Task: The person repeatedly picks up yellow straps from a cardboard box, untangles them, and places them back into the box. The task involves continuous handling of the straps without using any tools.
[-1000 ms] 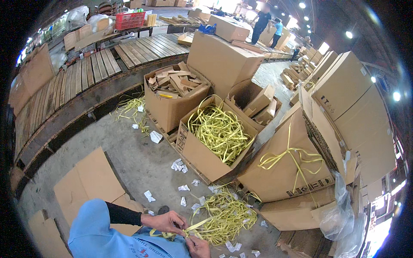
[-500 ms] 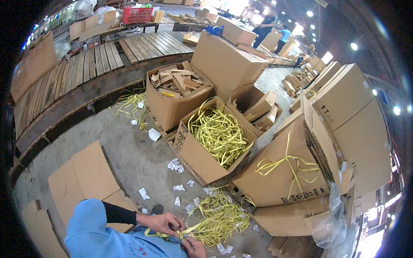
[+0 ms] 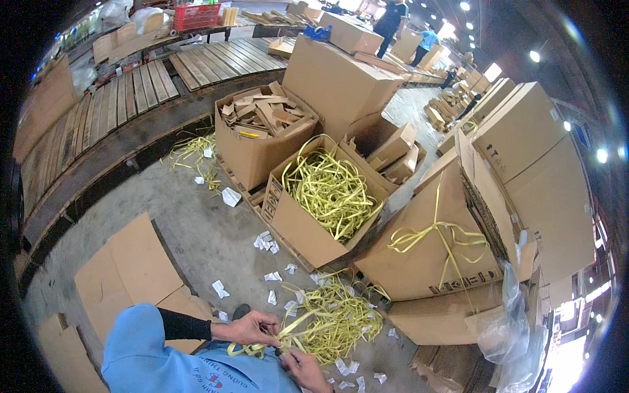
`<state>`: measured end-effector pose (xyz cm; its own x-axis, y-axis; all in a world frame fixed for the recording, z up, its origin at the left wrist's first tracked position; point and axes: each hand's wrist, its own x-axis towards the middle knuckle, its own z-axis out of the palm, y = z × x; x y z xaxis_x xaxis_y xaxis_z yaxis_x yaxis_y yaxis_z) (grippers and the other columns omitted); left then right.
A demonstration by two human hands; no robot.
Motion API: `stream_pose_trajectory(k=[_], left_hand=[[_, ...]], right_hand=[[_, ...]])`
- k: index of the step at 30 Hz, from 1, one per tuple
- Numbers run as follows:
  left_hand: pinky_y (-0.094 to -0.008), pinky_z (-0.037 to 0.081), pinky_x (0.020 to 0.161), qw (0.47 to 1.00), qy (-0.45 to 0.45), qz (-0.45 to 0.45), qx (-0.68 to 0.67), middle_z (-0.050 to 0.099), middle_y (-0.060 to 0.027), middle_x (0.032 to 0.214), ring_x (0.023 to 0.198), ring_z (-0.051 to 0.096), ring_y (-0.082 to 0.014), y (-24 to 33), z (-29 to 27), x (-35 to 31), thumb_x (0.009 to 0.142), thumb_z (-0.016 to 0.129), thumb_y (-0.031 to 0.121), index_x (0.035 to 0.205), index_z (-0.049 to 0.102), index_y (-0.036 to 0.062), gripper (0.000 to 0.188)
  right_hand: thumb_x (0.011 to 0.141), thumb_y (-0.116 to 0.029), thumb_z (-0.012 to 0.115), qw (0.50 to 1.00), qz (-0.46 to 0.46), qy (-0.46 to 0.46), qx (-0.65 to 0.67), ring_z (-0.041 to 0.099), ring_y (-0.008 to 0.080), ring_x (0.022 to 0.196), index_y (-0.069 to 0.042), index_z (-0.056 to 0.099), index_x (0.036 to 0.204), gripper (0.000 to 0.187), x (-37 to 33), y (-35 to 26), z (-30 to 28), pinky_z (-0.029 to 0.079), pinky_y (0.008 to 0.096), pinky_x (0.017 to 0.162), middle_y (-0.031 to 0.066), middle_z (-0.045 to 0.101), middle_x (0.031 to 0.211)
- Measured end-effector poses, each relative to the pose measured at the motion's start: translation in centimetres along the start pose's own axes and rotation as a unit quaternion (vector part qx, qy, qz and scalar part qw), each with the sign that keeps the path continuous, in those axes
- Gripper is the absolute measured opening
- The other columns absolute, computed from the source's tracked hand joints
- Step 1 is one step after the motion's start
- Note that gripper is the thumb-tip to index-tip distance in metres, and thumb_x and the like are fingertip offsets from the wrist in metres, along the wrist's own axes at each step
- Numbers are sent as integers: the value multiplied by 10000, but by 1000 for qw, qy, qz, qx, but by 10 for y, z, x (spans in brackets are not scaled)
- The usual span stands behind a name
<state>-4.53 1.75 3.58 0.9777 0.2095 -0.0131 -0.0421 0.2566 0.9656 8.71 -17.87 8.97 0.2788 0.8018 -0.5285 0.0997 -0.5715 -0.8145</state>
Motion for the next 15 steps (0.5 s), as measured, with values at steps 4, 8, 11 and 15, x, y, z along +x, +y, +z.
stream_pose_trajectory(k=[4, 8, 11, 15], left_hand=[[-273, 458, 650, 1000, -7, 18, 21, 630, -25, 833, 798, 564, -73, -13, 5, -6, 847, 789, 141, 775, 617, -31, 253], [-287, 460, 708, 999, -11, 41, 15, 664, -60, 892, 827, 587, -131, -10, 7, -7, 843, 784, 108, 765, 686, -21, 180], [-292, 451, 699, 1000, -17, 3, -6, 660, -63, 893, 832, 576, -127, -3, 6, -6, 845, 782, 108, 764, 676, -29, 191], [-294, 443, 686, 998, 35, 42, 40, 660, -64, 902, 821, 564, -120, -2, 10, -7, 847, 783, 114, 765, 655, -43, 219]], right_hand=[[986, -208, 574, 984, -97, 23, -144, 537, 125, 553, 9, 649, 862, 261, -5, 1, -1, 451, 304, 533, 66, 606, 652], [961, -202, 599, 985, -115, 67, -107, 534, 206, 541, 3, 643, 863, 232, 1, 1, 1, 446, 350, 538, 110, 585, 652], [932, -162, 617, 963, -208, 83, -152, 516, 269, 521, 3, 647, 862, 182, 5, -1, -3, 428, 362, 518, 149, 555, 648], [919, -170, 649, 958, -207, 63, -187, 623, 366, 604, -32, 674, 919, 140, -3, -2, -1, 488, 405, 550, 186, 617, 699]])
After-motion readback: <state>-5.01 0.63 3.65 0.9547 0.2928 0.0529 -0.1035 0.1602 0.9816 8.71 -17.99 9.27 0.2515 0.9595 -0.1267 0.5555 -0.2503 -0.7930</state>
